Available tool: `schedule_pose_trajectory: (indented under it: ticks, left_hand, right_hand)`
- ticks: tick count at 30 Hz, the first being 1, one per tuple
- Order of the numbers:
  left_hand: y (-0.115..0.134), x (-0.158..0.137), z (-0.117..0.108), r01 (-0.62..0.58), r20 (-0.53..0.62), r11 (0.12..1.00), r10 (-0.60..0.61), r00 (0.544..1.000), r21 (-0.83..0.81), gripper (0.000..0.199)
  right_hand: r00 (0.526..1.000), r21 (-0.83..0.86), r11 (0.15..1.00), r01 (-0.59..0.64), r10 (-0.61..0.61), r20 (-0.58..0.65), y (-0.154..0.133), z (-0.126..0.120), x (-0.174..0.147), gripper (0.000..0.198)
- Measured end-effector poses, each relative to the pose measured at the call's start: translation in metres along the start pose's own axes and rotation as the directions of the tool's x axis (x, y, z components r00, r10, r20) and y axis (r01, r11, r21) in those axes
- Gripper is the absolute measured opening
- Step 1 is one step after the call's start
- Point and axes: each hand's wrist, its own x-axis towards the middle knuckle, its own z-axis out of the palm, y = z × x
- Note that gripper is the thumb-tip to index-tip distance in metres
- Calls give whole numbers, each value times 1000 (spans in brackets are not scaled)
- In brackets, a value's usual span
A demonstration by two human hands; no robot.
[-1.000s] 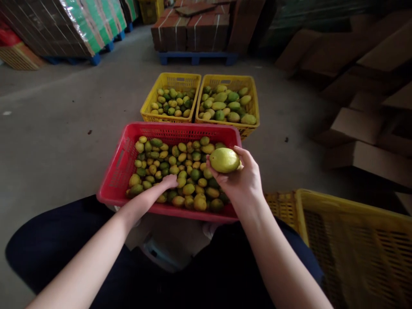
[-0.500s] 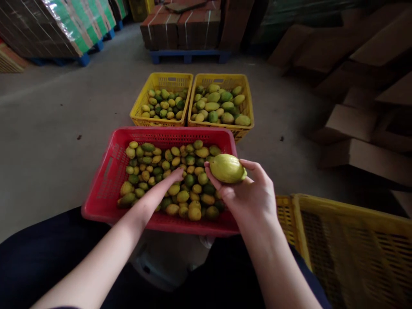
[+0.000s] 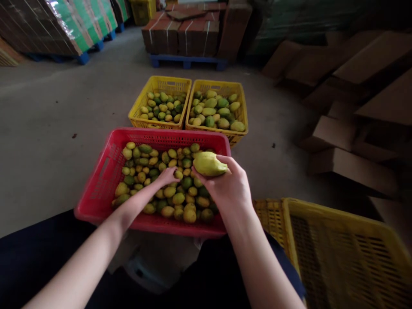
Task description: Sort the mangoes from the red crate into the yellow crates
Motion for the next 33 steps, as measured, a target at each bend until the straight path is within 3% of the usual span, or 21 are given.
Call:
schedule_pose_trajectory:
  ticks: [3,4,6,8,9,11,14,17,20,22,25,28,30,33]
  left_hand:
    - [-4,-2,-23,-25,-119,971,-3,993,-239,48]
    - [-4,-10,-33,-46,-140,920,-11,990,-390,44]
    - [-1,-36,-56,-87,-141,733,-13,990,-674,40]
    - [2,-68,-80,-122,-141,582,13,990,-804,42]
    - [4,-85,-91,-154,-163,555,34,986,-817,44]
    - [6,-117,-110,-252,-253,595,82,964,-764,49]
    - [7,-156,-127,-410,-411,726,190,891,-552,58]
    - [7,-176,-129,-533,-553,806,330,765,-257,52]
    - [1,-179,-120,-562,-661,827,425,618,7,44]
    - [-5,-176,-111,-535,-714,839,434,550,97,42]
    - [-9,-176,-100,-511,-699,839,478,532,186,41]
    - [-5,-182,-97,-521,-649,815,543,534,254,43]
    - [-2,-185,-96,-519,-646,808,557,522,278,43]
    - [-3,-184,-92,-517,-642,806,563,520,289,43]
  right_hand:
    - [998,-33,999,5,-3,56,7,2,0,13]
    - [997,-50,998,22,-18,76,11,3,-1,13]
    - [990,-115,987,109,-98,99,23,6,-6,15]
    - [966,-254,934,252,-225,130,37,9,-12,20]
    - [944,-349,881,320,-267,194,44,11,-15,23]
    - [883,-521,719,461,-316,346,55,14,-20,31]
    - [760,-649,397,650,-374,532,67,16,-21,46]
    - [639,-659,109,744,-402,655,75,16,-16,51]
    - [522,-607,-89,789,-425,740,83,10,-9,53]
    - [430,-559,-202,804,-452,782,89,3,-5,53]
    - [285,-476,-356,804,-473,834,95,-10,-5,52]
    - [180,-411,-439,799,-477,860,95,-17,-10,56]
    - [144,-383,-459,801,-474,869,94,-18,-13,59]
    - [131,-349,-462,815,-441,888,93,-18,-16,63]
